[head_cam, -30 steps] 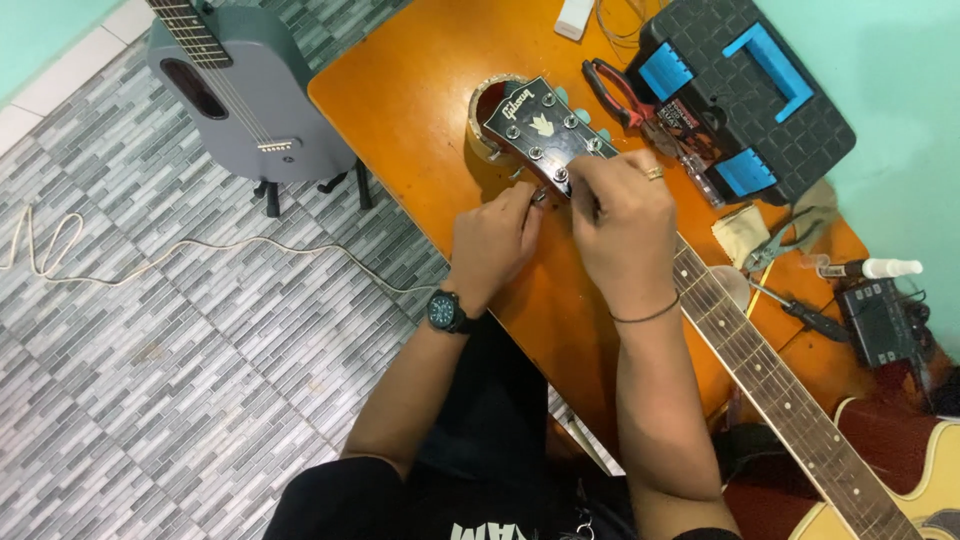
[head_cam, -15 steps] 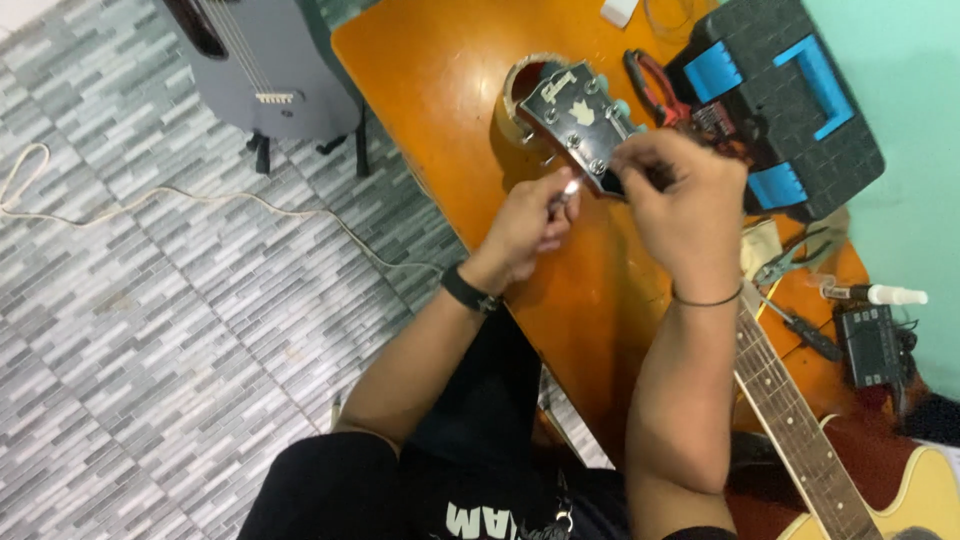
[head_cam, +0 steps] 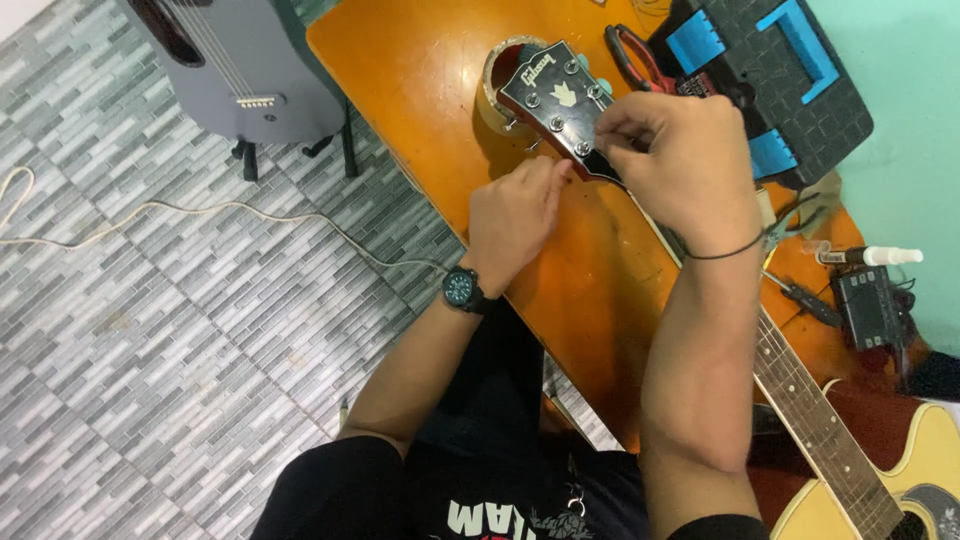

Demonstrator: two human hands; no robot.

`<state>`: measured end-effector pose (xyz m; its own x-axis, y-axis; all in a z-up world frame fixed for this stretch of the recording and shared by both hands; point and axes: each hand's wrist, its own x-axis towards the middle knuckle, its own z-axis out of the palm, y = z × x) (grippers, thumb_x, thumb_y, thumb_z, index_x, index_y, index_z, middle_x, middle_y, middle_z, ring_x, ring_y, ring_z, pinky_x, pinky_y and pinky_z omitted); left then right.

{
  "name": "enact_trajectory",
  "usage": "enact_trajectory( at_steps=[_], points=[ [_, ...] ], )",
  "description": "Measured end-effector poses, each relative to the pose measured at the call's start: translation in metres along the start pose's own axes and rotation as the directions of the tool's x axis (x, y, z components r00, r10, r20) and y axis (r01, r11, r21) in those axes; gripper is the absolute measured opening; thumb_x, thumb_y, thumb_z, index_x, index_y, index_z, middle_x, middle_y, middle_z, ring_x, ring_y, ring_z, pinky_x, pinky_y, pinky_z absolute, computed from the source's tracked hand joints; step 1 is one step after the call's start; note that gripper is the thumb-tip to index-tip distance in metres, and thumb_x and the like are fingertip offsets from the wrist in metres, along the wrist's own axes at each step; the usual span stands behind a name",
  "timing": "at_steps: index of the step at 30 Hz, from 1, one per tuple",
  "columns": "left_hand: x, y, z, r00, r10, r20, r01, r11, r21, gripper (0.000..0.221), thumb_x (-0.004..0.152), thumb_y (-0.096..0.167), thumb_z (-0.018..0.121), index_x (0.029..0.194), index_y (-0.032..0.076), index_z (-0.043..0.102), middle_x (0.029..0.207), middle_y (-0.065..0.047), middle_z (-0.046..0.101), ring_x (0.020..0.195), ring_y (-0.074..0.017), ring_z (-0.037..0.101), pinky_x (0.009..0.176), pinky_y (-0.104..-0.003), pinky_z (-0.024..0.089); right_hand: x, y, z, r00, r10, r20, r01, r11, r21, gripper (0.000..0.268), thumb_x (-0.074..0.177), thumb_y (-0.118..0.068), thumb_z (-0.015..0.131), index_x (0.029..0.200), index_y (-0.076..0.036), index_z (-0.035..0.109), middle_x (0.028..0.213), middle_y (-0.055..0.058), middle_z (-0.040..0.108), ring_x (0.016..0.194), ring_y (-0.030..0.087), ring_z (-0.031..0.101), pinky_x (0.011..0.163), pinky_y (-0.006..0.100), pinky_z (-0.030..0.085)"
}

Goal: A person is restringing an acoustic guitar by uncoiling a new string, inserting it into the bridge, and threading it through the tuning peg.

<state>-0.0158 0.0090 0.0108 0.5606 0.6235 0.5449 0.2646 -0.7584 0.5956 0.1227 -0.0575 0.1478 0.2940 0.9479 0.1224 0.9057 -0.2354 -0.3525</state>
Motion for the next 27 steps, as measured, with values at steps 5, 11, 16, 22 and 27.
enact_trajectory(
  at_steps=[5,11,16,22,27],
  points=[
    [-0.001,-0.004,0.018,0.485,-0.262,0.834,0.691,-0.469,-0.549,0.028,0.106,0.031,0.045,0.083,0.016,0.047,0.061,0.008,0.034,0.040,-0.0002,0.029,0.030,-0.014,0.022,-0.019,-0.003,0.026,0.977,0.089,-0.192,-0.086,0.996,0.028,0.022,0.082,-0.002,0.075,0.098,-0.017,0.079,0.078,0.006,0.073,0.080,0.032,0.072,0.071,0.043,0.057],
    [0.002,0.021,-0.019,0.883,-0.331,0.334,0.414,0.884,-0.219,0.044,0.111,0.042,0.036,0.096,0.009,0.061,0.076,-0.018,0.066,0.070,-0.0406,0.070,0.063,-0.047,0.056,-0.026,-0.006,0.050,0.910,0.003,-0.414,-0.029,0.998,-0.058,0.020,0.082,0.000,0.076,0.098,-0.012,0.075,0.081,0.009,0.072,0.085,0.032,0.070,0.075,0.042,0.055],
    [-0.005,0.005,0.008,0.975,-0.142,0.170,0.141,0.990,0.020,0.025,0.110,0.031,0.048,0.104,0.015,0.066,0.072,-0.001,0.059,0.059,-0.0270,0.069,0.047,-0.035,0.053,-0.028,-0.001,0.052,0.895,0.036,-0.445,-0.034,0.999,0.012,0.021,0.082,0.002,0.075,0.098,-0.012,0.074,0.083,0.006,0.073,0.087,0.030,0.070,0.076,0.040,0.056],
    [0.001,0.002,0.022,0.431,-0.105,0.896,0.567,-0.741,-0.359,0.026,0.107,0.032,0.041,0.083,0.021,0.043,0.055,0.017,0.020,0.033,-0.0015,0.025,0.031,-0.018,0.020,-0.031,-0.004,0.046,0.907,0.110,-0.407,-0.066,0.990,0.121,0.019,0.086,0.002,0.071,0.098,-0.014,0.073,0.083,0.003,0.074,0.088,0.025,0.070,0.078,0.038,0.055],
    [-0.013,0.013,0.007,0.913,-0.310,0.264,0.328,0.944,-0.028,0.043,0.108,0.051,0.043,0.110,0.009,0.056,0.077,-0.021,0.068,0.067,-0.0456,0.071,0.053,-0.053,0.052,-0.031,-0.001,0.045,0.910,0.094,-0.404,-0.049,0.991,0.121,0.019,0.087,0.000,0.072,0.099,-0.015,0.073,0.086,0.003,0.074,0.091,0.027,0.071,0.078,0.038,0.055]
  ],
)
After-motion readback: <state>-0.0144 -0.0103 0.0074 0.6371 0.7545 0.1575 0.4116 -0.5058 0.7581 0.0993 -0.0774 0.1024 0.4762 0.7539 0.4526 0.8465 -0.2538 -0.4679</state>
